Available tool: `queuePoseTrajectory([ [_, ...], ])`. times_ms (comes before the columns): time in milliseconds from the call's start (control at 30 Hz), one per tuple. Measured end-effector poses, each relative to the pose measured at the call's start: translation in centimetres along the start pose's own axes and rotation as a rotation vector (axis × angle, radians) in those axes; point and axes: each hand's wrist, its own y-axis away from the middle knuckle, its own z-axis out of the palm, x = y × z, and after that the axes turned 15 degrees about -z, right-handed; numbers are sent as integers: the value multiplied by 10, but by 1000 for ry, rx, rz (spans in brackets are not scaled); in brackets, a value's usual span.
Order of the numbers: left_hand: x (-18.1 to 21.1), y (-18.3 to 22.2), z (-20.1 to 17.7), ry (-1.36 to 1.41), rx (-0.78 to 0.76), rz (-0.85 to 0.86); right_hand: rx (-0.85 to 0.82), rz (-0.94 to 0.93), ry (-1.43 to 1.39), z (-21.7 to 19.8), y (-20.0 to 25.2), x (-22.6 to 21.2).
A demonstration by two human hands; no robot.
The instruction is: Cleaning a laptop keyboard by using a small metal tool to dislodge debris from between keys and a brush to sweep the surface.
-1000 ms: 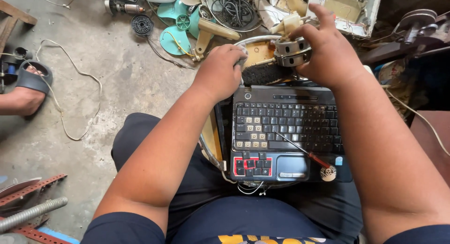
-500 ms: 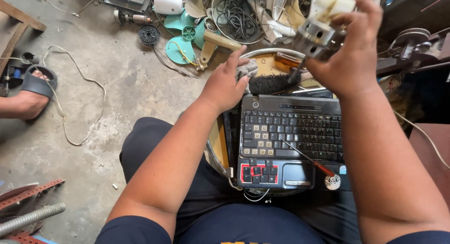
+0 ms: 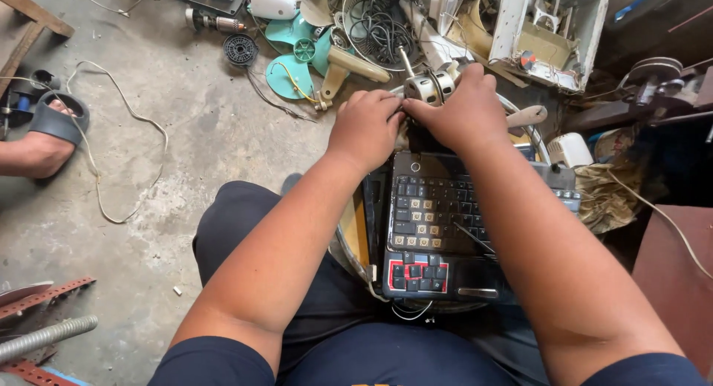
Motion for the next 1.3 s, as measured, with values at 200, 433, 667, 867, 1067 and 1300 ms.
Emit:
queuePoseTrajectory([
  [200, 8, -14, 1, -59, -167, -113, -157, -66, -226, -73, 13, 17],
  [433, 9, -20, -20, -96, -342, -184, -304, -326, 387, -39, 17, 110],
  [667, 20, -20, -38, -62, -413, -166, -289, -373, 375, -26, 11, 138],
  [867, 28, -21, -26, -45, -293, -164, -218, -432, 447, -55, 31, 120],
  [1067, 35, -17, -32, -3, -235, -179, -91, -427, 694, -88, 59, 114],
  [1300, 30, -13, -27, 84, -177, -20, 205, -468, 416, -98, 129, 176],
])
